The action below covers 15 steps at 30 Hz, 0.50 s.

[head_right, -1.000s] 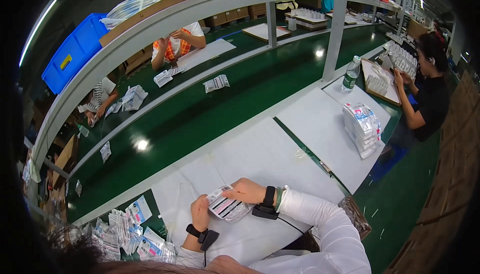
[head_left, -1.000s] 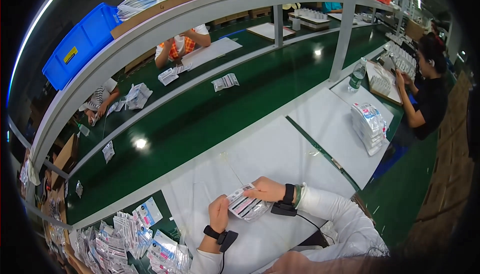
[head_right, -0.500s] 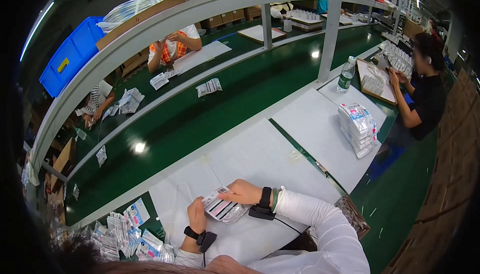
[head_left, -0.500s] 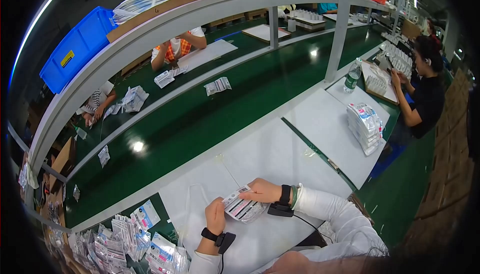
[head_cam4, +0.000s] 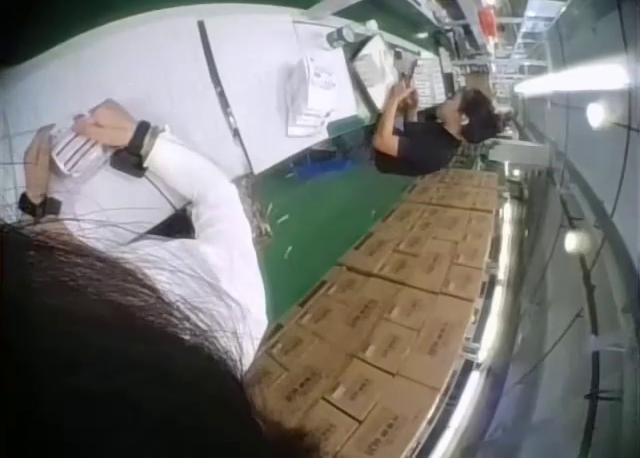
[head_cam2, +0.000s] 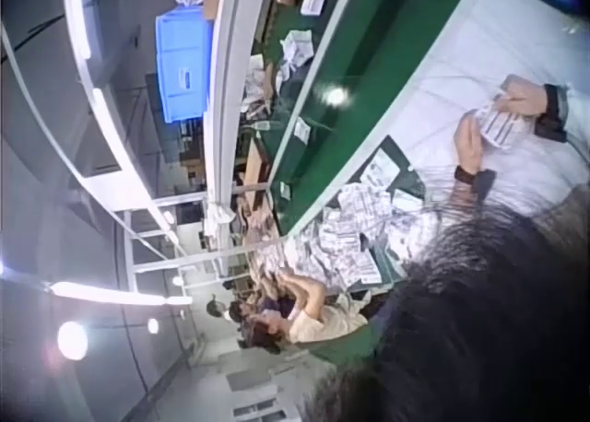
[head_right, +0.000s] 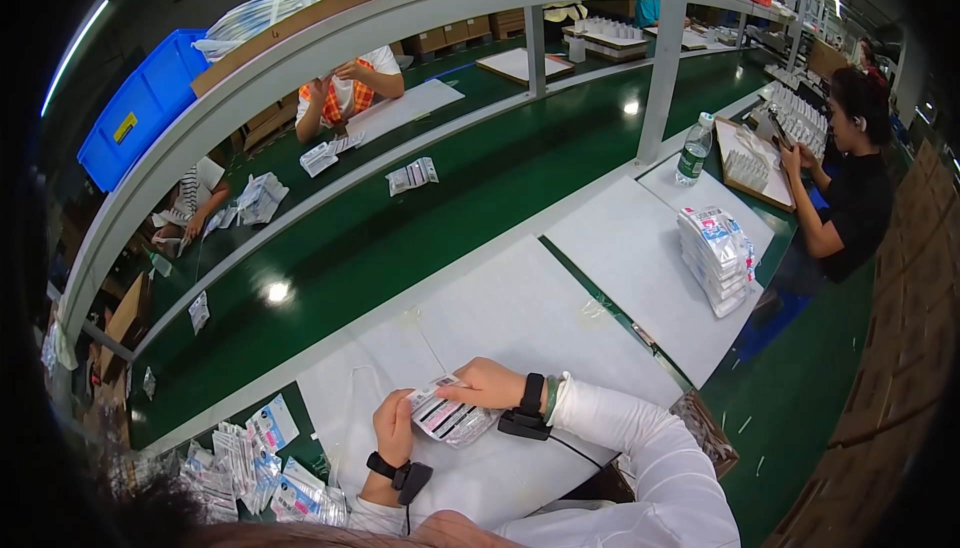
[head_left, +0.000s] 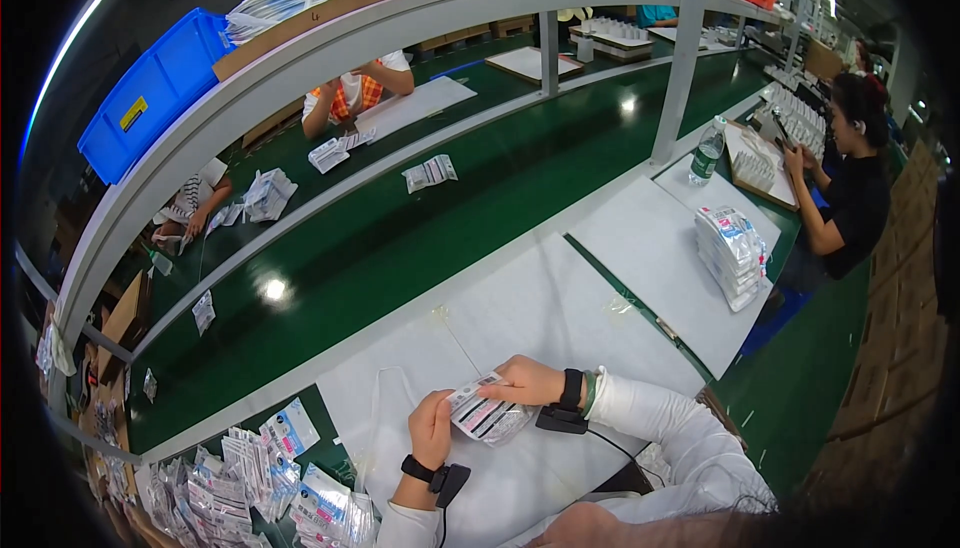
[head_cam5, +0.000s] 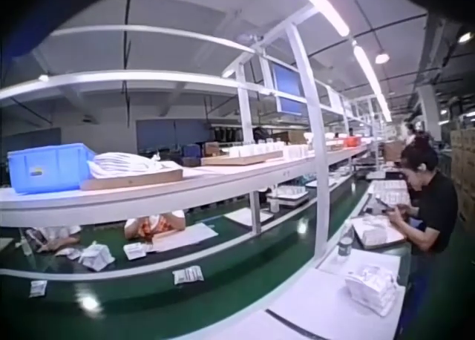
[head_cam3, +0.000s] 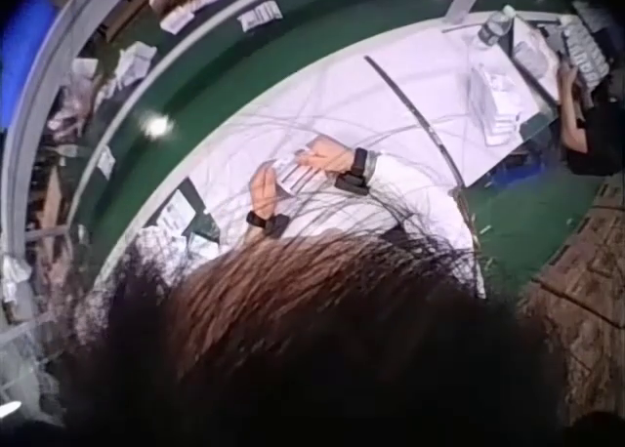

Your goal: The person packages chargers by hand, picking up a charger and a plastic bag, sliding the charger into the bag, and then pressing the adhesive strip to seal it. After sealing, the person places the packaged charger onto a pile on the table.

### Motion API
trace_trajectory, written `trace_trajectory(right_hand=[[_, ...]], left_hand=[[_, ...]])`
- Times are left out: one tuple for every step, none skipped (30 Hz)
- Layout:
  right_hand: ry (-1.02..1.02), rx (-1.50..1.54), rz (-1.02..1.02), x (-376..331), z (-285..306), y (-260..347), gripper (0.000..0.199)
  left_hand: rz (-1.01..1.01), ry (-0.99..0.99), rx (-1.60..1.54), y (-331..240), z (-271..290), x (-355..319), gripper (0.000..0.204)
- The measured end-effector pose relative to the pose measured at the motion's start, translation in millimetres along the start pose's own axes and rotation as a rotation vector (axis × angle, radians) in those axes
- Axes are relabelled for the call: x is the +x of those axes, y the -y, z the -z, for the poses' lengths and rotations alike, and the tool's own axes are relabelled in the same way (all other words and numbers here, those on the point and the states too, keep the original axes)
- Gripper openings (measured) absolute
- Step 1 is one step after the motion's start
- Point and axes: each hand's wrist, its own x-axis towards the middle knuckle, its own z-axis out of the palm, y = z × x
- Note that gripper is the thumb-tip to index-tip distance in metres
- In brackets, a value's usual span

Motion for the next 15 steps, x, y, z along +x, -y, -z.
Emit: trace_trajectory(right_hand=[[0.000, -0.001, -0.001, 0, 0, 0, 0.043], [0.001, -0.002, -0.003, 0, 0, 0, 0.043], [0.001, -0.002, -0.005, 0, 0, 0, 0.042], [0.002, -0.003, -0.007, -1, 0, 0, 0.042], [0.001, -0.004, -0.008, -1, 1, 0, 0.042], [0.006, -0.009, -0.008, -1, 1, 0, 0.042], [0.011, -0.013, -0.008, -1, 1, 0, 0.042], [0.016, -0.018, -0.008, -1, 1, 0, 0.041], [0.016, -0.018, -0.007, -1, 1, 0, 0.041], [0.005, -0.028, 0.010, -1, 3, 1, 0.041], [-0.007, -0.039, 0.027, -2, 4, 2, 0.041], [-0.019, -0.050, 0.043, -2, 5, 3, 0.040], [-0.019, -0.050, 0.044, -2, 4, 3, 0.040], [-0.047, -0.051, 0.033, -2, 4, 3, 0.040], [-0.074, -0.052, 0.023, -1, 3, 4, 0.040]], left_hand=[[-0.003, 0.005, 0.014, -1, 0, 0, 0.023], [-0.006, 0.010, 0.027, -1, 1, 0, 0.023], [-0.010, 0.015, 0.041, -2, 1, 0, 0.024], [-0.010, 0.016, 0.040, 0, 2, -1, 0.024], [-0.016, 0.022, 0.030, 4, 3, -3, 0.025], [-0.022, 0.027, 0.023, 7, 4, -4, 0.025], [-0.028, 0.031, 0.015, 9, 5, -5, 0.026], [-0.028, 0.031, 0.016, 12, 5, -5, 0.026], [-0.015, -0.004, -0.053, 14, 4, -5, 0.025], [-0.002, -0.038, -0.122, 15, 3, -5, 0.025], [0.011, -0.072, -0.191, 15, 3, -4, 0.025], [0.011, -0.071, -0.190, 14, 2, -4, 0.025], [-0.006, -0.020, -0.199, 13, 0, -3, 0.025], [-0.024, 0.030, -0.208, 10, -1, -3, 0.026], [-0.041, 0.081, -0.216, 10, -2, -2, 0.027]])
